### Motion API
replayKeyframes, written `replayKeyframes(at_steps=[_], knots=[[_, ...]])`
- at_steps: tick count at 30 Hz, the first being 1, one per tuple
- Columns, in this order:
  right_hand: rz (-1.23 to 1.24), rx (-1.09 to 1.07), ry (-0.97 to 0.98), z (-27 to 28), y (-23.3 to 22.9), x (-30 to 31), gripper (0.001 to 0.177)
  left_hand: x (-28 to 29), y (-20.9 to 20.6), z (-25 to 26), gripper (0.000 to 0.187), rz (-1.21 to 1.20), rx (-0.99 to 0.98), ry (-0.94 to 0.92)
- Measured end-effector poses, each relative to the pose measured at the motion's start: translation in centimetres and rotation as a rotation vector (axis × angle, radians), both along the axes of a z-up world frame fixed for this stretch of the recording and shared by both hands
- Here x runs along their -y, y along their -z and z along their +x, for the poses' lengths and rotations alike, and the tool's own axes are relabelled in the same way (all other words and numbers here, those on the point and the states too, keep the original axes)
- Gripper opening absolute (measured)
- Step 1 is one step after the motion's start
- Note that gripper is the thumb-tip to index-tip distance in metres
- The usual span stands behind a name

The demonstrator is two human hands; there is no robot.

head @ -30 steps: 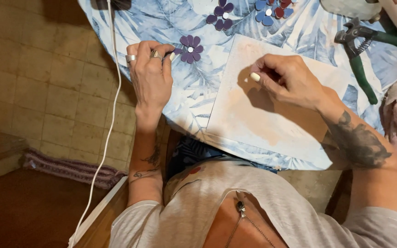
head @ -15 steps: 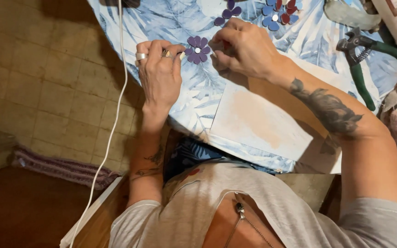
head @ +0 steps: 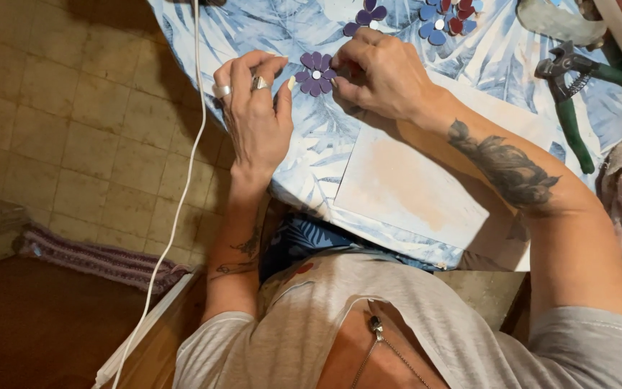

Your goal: Sanding the edges of small mosaic tiles individually against a sheet of sandpaper on a table.

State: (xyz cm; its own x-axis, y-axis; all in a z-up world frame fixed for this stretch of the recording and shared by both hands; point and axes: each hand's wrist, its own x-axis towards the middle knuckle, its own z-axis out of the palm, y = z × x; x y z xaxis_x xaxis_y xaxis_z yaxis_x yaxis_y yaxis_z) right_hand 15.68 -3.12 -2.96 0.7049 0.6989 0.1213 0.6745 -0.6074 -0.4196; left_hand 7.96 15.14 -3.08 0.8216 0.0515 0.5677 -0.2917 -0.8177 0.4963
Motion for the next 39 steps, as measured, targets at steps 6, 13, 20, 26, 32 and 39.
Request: replayKeyframes(at_steps=[6, 13, 20, 26, 32, 39], knots=[[0.108, 0.069, -0.075, -1.1, -2.0, 2.1, 0.017, 1.6, 0.3, -0.5, 0.022, -0.036, 0.007, 0.036], [0.366, -0.036, -0.016, -5.8, -6.0, 5.5, 0.013, 6.1, -3.4, -2.6, 0.025, -0.095, -0.008, 0.363], [0.543, -0.416, 0.208, -9.0, -6.2, 8.8, 0.01, 10.0, -4.0, -3.9, 0.011, -0.215, 0.035, 0.486], [0.565, -0.568, 0.225, -10.0, -6.6, 10.7, 0.008, 11.3, -3.8, -4.8, 0.015, -0.189, 0.048, 0.541], [0.563, -0.681, 0.208, -10.4, -7.1, 11.7, 0.024, 11.9, -3.3, -5.0, 0.023, -0.173, 0.034, 0.616], [0.452, -0.645, 0.215, -10.7, -7.7, 12.4, 0.012, 12.5, -3.1, -5.2, 0.024, -0.208, 0.023, 0.566]])
